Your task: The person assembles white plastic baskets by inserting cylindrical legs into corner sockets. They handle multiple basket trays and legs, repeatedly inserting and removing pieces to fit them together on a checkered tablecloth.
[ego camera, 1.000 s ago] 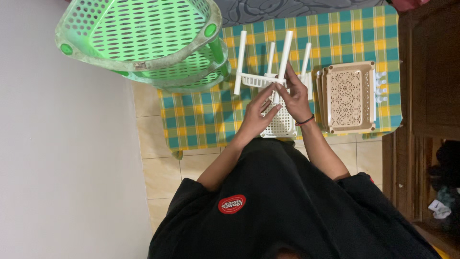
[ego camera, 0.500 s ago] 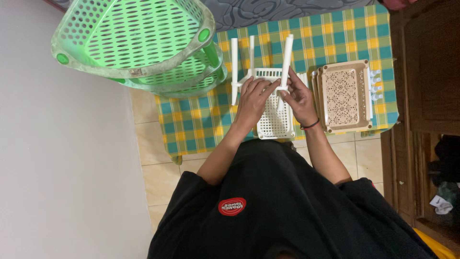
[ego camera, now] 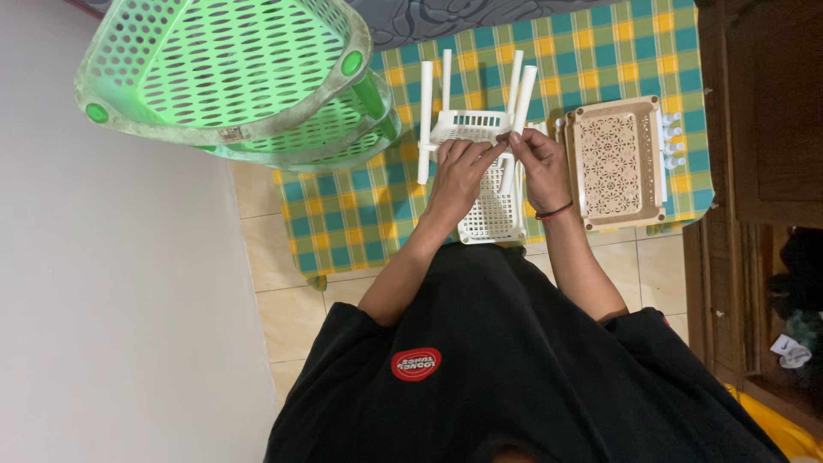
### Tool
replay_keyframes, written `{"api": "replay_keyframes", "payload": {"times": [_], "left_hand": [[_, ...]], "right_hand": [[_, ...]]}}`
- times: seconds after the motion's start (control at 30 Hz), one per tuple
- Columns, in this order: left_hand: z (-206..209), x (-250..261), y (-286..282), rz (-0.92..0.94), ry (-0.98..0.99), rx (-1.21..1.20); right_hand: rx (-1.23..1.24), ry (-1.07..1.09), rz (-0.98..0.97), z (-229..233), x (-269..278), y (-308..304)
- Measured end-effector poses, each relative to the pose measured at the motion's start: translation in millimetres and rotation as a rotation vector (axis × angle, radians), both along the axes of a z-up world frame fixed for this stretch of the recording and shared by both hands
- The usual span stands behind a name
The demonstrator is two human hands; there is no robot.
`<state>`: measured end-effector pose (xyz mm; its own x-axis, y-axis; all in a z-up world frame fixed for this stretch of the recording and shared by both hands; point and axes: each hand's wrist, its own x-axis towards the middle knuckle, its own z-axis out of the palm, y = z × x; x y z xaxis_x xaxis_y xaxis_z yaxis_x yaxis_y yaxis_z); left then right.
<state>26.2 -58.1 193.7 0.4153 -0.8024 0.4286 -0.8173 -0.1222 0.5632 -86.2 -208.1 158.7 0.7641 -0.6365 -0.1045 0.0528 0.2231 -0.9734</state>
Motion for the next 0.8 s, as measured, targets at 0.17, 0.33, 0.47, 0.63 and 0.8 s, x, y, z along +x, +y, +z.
{"api": "replay_keyframes", "payload": {"times": [0.17,0.33,0.47,0.63,0.8], "left_hand": [[-1,1,-6,0.005,0.040,-0.024],[0,2,-10,-0.001,0.025,-0.035],[4,3,-11,0.015,0.014,-0.044],[9,4,-12,0.053,-0.022,-0.052],[2,-2,-5,0.034,0.081,-0.022]], "right_hand": [[-0.012,0.004,0.013,3,0,-4],[0.005,-0.025,-0.006,3,0,-6],[-0.022,0.018,-0.063,6,1,3],[-0.113,0.058,-0.034,17,-2,18],[-0.172,0.089,0.038,23,-7,15]]}}
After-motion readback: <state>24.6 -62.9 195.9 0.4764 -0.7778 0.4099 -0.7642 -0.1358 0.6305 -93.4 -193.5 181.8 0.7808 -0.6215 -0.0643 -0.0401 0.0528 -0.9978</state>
